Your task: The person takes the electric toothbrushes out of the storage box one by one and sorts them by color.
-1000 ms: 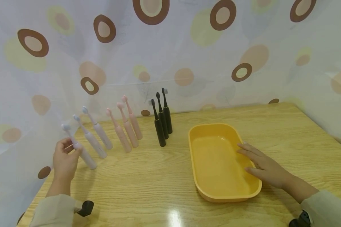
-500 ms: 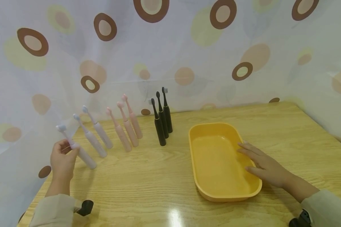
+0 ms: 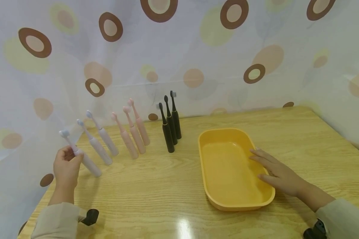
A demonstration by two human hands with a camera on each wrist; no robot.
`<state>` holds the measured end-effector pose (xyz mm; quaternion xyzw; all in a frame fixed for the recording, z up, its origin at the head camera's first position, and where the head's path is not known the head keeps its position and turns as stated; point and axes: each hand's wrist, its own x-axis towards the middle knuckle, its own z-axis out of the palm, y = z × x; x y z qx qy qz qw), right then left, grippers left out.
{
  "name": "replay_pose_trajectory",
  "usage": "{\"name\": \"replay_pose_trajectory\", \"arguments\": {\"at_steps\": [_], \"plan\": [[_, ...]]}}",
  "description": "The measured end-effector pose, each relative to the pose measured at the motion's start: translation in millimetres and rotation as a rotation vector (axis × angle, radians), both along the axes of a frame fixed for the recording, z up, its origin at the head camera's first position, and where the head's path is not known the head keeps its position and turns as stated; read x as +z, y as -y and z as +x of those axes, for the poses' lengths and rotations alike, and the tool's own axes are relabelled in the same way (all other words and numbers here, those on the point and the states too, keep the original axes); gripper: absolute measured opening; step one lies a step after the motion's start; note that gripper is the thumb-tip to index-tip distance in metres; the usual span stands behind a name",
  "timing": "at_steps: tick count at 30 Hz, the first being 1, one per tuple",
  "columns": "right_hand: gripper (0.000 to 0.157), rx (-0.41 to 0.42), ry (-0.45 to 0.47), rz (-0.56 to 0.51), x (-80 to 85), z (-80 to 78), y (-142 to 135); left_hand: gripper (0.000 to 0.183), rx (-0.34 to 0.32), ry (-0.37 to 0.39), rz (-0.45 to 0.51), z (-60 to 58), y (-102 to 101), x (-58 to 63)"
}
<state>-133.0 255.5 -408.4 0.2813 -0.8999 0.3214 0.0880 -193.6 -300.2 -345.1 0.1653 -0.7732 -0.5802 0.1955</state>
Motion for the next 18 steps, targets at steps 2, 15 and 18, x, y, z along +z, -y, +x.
{"name": "replay_pose_trajectory", "arguments": {"at_steps": [2, 15, 18], "plan": [[0.051, -0.003, -0.005, 0.006, 0.0, -0.2, 0.0, 0.027, 0.010, -0.010, -0.010, 0.0, -0.8, -0.2], [0.050, 0.001, -0.012, 0.027, 3.0, -0.2, -0.9, 0.036, 0.035, -0.056, 0.020, 4.3, -2.6, -0.5], [0.051, 0.003, -0.013, 0.040, 3.8, 0.0, -1.2, 0.039, 0.060, -0.086, -0.033, 7.0, -5.5, 0.3]]}}
